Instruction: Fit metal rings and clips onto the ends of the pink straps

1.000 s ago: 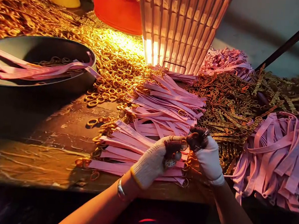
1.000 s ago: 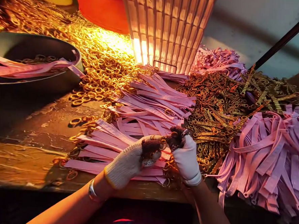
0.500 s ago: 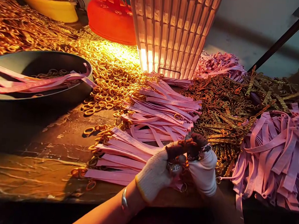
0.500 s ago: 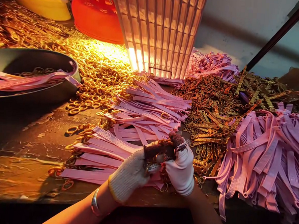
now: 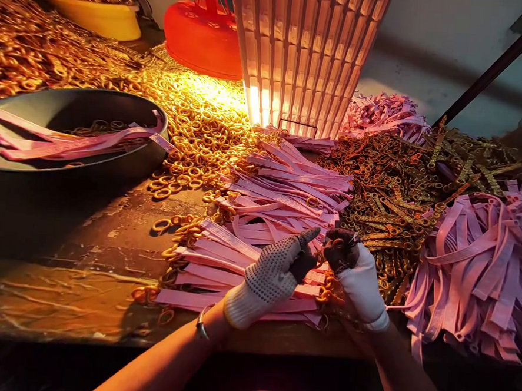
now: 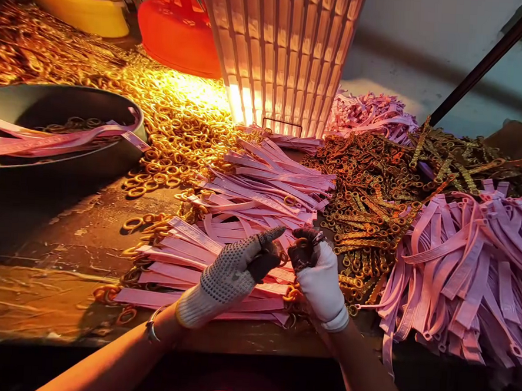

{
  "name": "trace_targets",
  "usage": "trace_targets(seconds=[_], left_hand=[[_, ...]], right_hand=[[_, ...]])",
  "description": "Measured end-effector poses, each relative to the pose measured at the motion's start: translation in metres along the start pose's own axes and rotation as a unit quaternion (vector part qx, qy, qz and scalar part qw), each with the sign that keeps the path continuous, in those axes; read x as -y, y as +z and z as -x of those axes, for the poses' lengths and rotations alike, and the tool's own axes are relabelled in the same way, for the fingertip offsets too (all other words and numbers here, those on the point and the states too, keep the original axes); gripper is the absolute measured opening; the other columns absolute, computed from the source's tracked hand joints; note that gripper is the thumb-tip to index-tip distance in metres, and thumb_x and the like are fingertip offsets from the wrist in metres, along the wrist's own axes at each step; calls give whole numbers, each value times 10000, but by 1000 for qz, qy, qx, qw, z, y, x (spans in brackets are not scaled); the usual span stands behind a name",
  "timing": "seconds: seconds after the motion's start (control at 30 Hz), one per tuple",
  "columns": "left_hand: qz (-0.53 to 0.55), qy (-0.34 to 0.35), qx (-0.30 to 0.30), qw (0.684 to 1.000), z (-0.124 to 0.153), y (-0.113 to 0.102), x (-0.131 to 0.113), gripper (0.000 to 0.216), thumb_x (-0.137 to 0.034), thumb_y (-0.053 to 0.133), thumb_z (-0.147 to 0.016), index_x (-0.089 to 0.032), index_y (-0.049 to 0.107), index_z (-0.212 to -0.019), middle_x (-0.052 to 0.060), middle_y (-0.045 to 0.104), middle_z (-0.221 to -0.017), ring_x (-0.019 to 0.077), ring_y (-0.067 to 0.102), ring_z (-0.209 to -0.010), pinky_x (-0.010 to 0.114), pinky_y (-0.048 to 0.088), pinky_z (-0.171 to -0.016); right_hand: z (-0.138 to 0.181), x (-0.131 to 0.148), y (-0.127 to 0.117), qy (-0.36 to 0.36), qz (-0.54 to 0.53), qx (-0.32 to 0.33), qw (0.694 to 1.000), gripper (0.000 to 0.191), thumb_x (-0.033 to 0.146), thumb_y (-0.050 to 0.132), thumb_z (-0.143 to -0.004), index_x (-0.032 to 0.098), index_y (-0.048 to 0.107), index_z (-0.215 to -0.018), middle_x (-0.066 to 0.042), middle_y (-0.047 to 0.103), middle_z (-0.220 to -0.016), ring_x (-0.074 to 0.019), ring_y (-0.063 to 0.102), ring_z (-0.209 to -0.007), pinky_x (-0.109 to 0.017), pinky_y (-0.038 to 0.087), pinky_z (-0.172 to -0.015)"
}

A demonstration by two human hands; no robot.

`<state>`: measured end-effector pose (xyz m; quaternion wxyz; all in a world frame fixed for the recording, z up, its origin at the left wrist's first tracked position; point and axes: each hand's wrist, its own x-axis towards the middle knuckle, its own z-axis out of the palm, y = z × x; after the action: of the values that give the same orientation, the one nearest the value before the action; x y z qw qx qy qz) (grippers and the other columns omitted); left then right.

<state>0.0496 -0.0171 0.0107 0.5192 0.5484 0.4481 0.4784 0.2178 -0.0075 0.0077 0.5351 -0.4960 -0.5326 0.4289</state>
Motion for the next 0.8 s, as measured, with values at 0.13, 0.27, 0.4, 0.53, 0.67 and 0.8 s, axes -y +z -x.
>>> trace_targets(seconds=[0.13,0.27,0.4,0.53,0.67,0.8], left_hand=[[-125,100,81,984,-4,-3,-9,456,-145,638,-847,-221,714,-1290,97,699,-873,213,601,-759,294,476,-770],[-137,110,109,979,-5,-2,-24,397,-104,623,-800,-217,776,-1148,89,633,-769,229,570,-753,275,442,-671],[47,14,75,996,-10,-11,-33,297,-157,708,-747,-211,776,-1031,49,609,-738,160,518,-662,220,405,-572],[343,-231,15,910,-19,-20,-13,208,-322,715,-755,-151,699,-872,41,601,-700,105,498,-523,175,316,-423],[381,-265,47,885,-22,-8,14,272,-379,722,-765,-141,681,-890,56,651,-707,95,509,-466,161,234,-358],[384,-204,49,899,-11,9,18,242,-369,729,-777,-136,667,-810,-36,517,-521,52,357,-365,167,240,-351]], right_hand=[[-9,9,0,47,-26,44,998,222,308,778,-712,224,712,-907,-14,734,-874,-170,647,-776,-293,559,-731],[-18,4,0,95,-53,71,992,307,278,827,-601,203,713,-876,-5,714,-797,-163,615,-706,-277,535,-652],[-23,-5,-2,89,-74,25,993,340,284,859,-582,206,710,-877,-11,722,-829,-167,623,-726,-290,538,-663],[-17,-9,-1,24,-49,-27,998,284,295,837,-693,231,718,-943,-25,745,-949,-180,665,-821,-336,564,-771],[-6,-13,4,-93,65,-27,993,245,245,753,-828,261,715,-1070,-35,753,-1024,-197,691,-921,-360,562,-871],[17,-2,0,-170,218,28,961,285,244,676,-890,256,693,-1175,-56,734,-1074,-222,683,-943,-384,554,-875]])
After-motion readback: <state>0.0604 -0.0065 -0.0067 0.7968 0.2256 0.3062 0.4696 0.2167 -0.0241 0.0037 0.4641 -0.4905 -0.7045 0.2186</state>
